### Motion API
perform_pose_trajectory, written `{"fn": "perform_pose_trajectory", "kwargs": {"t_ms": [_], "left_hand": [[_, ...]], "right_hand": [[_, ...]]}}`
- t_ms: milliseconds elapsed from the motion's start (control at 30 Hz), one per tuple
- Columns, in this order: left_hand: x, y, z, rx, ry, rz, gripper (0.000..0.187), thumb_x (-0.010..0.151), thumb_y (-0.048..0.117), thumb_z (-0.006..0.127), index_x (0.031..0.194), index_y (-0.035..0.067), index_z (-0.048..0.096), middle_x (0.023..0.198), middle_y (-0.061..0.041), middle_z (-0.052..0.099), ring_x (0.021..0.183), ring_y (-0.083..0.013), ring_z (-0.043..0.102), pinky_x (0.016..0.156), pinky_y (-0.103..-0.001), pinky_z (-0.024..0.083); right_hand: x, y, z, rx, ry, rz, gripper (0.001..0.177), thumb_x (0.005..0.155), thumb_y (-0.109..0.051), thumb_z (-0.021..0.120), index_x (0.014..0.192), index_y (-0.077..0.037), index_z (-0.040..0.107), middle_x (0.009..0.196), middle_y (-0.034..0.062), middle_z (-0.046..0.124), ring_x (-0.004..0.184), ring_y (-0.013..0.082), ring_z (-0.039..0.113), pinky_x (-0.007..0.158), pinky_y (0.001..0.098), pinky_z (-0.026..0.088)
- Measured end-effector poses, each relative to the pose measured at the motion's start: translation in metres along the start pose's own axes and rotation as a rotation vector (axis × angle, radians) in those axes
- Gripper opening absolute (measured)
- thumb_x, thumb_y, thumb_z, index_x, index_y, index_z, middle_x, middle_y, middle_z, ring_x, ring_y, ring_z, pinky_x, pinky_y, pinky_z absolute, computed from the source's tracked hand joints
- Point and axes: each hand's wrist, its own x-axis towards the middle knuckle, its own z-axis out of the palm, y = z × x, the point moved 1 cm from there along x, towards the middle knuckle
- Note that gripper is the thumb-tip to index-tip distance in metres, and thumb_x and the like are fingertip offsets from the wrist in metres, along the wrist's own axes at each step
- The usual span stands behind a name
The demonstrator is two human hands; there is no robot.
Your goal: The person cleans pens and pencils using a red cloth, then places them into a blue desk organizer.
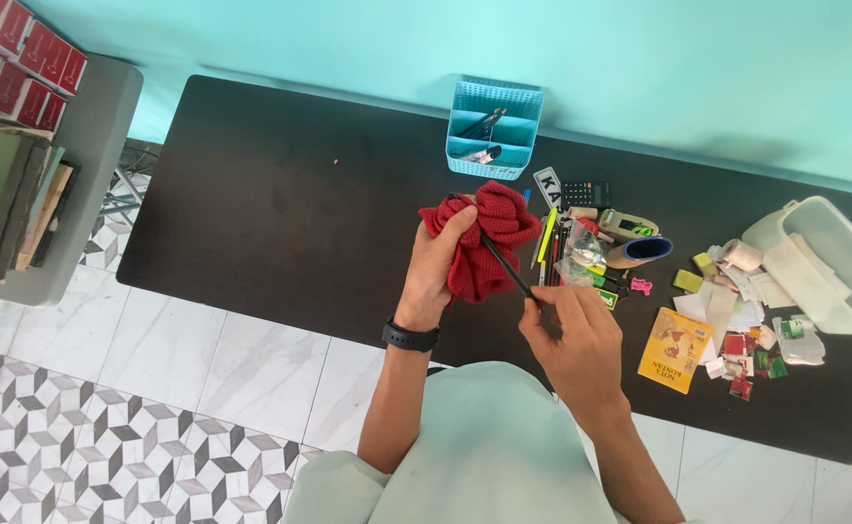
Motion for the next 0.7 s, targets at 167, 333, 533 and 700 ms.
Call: {"fn": "perform_pose_trajectory", "kwargs": {"t_ms": [167,333,533,700], "left_hand": [[-0.002,0.005,-0.002,-0.051,-0.019,0.014,0.035,0.1,0.023,0.067,0.125,0.0,0.06,0.114,-0.014,0.069,0.099,-0.0223,0.071,0.085,-0.037,0.063],[-0.001,0.005,-0.005,-0.066,-0.009,0.015,0.034,0.099,0.022,0.066,0.125,0.001,0.058,0.115,-0.014,0.068,0.1,-0.0228,0.071,0.085,-0.037,0.064],[-0.003,-0.005,-0.005,-0.075,0.025,0.016,0.035,0.099,0.019,0.066,0.127,0.001,0.058,0.118,-0.014,0.067,0.102,-0.0226,0.071,0.088,-0.037,0.062],[-0.006,-0.009,0.0,0.009,0.004,0.013,0.029,0.1,0.016,0.066,0.123,-0.001,0.062,0.115,-0.014,0.07,0.102,-0.0202,0.07,0.088,-0.035,0.06]], "right_hand": [[0.009,-0.003,0.005,0.054,0.032,-0.008,0.016,0.091,-0.004,0.076,0.105,-0.002,0.068,0.089,0.0068,0.064,0.072,0.014,0.062,0.063,0.0284,0.05],[0.017,-0.007,0.009,0.196,-0.03,0.112,0.014,0.097,-0.008,0.071,0.109,-0.001,0.068,0.093,0.0074,0.066,0.072,0.0117,0.065,0.064,0.0276,0.052],[0.022,-0.011,0.02,0.188,-0.062,0.174,0.015,0.097,-0.01,0.072,0.108,-0.001,0.072,0.088,0.0082,0.07,0.065,0.0152,0.063,0.058,0.0302,0.049],[0.01,0.009,0.04,0.229,0.013,0.022,0.013,0.098,-0.009,0.072,0.109,-0.001,0.069,0.096,0.0099,0.072,0.077,0.0171,0.07,0.067,0.0288,0.055]]}}
